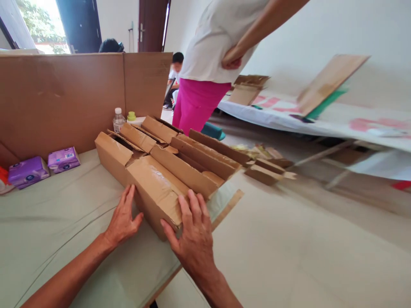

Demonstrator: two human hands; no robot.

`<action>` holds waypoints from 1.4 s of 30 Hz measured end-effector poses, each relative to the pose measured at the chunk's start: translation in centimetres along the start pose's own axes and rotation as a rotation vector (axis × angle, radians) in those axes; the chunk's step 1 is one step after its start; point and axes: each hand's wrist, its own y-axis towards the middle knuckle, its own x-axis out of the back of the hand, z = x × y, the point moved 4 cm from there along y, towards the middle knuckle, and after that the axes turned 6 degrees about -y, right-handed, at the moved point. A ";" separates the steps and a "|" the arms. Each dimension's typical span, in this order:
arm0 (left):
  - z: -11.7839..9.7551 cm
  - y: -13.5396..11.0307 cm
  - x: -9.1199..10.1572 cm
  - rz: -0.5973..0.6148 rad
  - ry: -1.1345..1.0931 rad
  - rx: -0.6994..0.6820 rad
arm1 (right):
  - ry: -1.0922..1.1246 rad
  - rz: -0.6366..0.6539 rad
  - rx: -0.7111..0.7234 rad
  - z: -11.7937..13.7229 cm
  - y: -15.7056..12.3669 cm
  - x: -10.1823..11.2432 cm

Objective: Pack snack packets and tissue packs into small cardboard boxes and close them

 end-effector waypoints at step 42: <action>11.3 12.3 7.1 -0.352 -0.909 0.536 | 0.639 0.078 -1.034 -13.2 -6.4 -5.5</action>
